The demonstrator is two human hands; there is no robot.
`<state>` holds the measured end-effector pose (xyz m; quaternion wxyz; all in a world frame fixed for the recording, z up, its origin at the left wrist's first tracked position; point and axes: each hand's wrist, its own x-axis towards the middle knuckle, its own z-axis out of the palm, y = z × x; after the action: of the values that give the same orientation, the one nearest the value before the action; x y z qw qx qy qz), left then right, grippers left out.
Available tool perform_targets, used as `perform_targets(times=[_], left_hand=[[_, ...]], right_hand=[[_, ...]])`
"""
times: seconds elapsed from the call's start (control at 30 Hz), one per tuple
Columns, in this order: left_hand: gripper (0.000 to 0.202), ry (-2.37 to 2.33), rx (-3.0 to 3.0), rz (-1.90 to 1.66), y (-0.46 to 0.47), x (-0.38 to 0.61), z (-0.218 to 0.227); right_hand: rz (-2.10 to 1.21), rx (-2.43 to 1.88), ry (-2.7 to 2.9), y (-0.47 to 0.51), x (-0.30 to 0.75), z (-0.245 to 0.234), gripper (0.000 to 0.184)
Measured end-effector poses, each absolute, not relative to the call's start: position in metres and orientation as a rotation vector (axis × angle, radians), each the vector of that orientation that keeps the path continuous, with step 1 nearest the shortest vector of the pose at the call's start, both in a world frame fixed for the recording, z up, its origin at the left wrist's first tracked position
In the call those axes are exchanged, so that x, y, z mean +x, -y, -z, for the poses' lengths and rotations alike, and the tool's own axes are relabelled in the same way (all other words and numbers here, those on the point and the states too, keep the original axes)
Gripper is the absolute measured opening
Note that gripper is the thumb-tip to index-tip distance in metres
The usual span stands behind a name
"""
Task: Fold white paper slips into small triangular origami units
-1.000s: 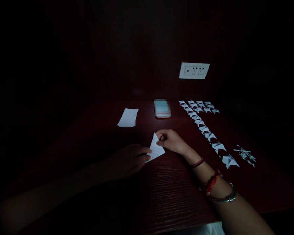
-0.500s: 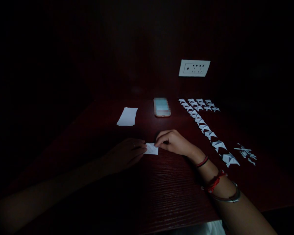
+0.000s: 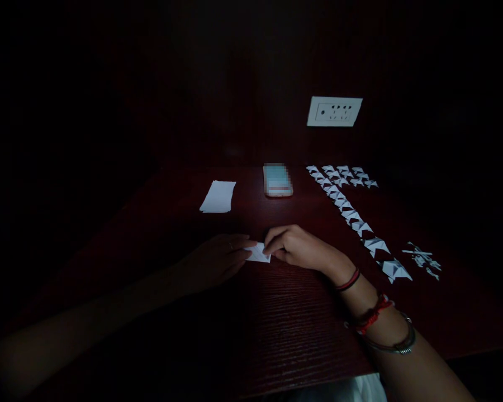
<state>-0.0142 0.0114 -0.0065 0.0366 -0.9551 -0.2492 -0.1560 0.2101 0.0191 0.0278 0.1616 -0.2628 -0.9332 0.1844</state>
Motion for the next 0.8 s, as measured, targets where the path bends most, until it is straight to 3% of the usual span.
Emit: perform_targets(times=[0.8], left_hand=[[0.023, 0.731, -2.897, 0.463, -0.0118, -0.0136, 0.0072]], right_hand=[[-0.580, -0.739, 2.676, -0.0194, 0.2122, -0.0285, 0.020]])
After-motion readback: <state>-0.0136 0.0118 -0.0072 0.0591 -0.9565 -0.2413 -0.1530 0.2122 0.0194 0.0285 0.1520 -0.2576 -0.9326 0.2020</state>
